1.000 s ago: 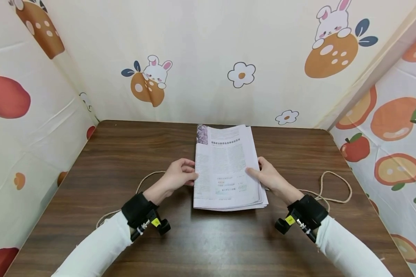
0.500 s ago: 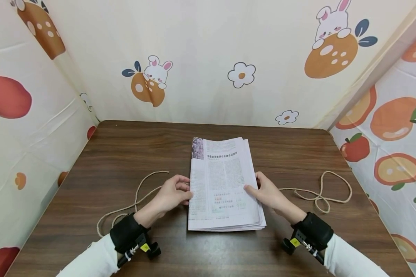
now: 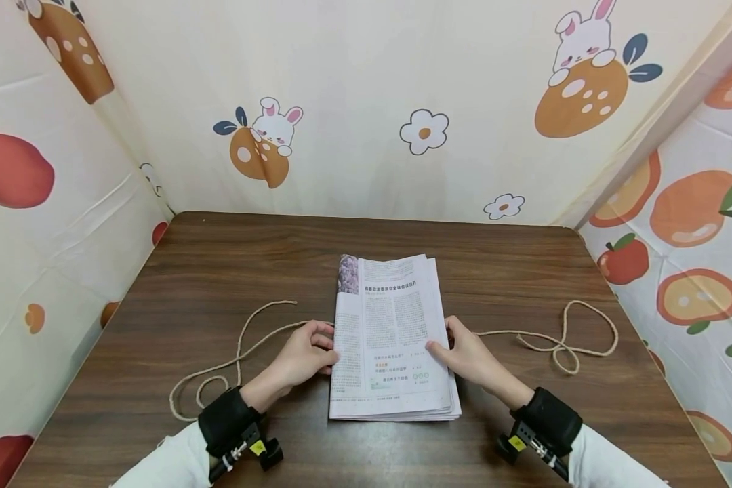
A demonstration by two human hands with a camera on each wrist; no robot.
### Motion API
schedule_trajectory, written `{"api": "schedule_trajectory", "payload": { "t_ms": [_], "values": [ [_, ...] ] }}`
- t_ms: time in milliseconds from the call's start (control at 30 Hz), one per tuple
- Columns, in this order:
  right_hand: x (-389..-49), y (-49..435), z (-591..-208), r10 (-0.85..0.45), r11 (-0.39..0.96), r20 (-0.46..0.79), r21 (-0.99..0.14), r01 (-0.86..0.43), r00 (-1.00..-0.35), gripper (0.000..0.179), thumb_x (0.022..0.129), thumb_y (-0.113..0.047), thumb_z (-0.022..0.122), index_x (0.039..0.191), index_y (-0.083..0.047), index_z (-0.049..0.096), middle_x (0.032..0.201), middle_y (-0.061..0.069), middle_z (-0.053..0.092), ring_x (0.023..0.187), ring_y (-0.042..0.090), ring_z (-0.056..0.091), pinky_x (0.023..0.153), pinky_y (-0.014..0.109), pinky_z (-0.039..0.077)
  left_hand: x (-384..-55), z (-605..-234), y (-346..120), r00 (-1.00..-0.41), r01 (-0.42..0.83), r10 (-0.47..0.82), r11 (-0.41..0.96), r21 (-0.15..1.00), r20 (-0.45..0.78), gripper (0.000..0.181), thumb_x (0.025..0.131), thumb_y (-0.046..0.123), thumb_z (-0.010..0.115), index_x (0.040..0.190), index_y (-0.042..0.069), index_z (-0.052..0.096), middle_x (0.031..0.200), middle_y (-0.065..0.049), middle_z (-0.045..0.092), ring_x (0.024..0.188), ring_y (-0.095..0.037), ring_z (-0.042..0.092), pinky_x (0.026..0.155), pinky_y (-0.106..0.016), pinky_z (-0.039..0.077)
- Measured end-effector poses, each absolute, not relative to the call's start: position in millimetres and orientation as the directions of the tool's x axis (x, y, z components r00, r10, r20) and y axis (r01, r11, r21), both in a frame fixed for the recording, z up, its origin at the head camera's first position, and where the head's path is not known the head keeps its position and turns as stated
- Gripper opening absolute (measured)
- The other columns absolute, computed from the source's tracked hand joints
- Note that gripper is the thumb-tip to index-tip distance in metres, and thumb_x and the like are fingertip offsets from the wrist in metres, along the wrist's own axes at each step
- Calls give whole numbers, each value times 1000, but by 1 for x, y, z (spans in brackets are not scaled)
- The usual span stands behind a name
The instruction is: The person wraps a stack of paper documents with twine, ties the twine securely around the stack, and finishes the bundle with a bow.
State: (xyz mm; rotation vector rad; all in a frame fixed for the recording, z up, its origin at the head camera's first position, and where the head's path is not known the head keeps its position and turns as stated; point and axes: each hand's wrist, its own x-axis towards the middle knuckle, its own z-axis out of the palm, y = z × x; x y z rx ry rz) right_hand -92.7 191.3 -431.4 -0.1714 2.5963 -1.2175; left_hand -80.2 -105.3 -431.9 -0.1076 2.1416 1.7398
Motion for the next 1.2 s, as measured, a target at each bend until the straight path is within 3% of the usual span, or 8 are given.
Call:
{"api": "schedule_trajectory", "payload": {
  "t_ms": [433,900,1200],
  "values": [
    [-94,200,-441,-232,711,-175,-702,-44,-957,28,85,-20,64,102,-1,50,78,3,58,63,10,51,54,24,40,-81,-441,-105,-918,-309,163,279,909,-362,39,77,-3,65,113,-3,49,91,-15,58,64,-18,59,56,-34,53],
    [-94,211,-442,-250,778,-165,-621,-96,-954,36,85,-15,62,115,3,52,80,1,56,64,10,47,54,21,37,-77,-442,-111,-932,-248,151,396,884,-329,30,76,4,69,103,0,57,88,-10,63,63,-18,62,54,-31,52],
    [-99,218,-438,-296,763,-27,-608,-220,-955,29,85,-11,62,111,1,56,80,-1,56,64,6,50,56,22,40,-79,-435,-130,-934,-34,277,557,830,-224,18,82,13,65,98,5,62,84,-4,64,61,-14,57,54,-27,46]
  ]
}}
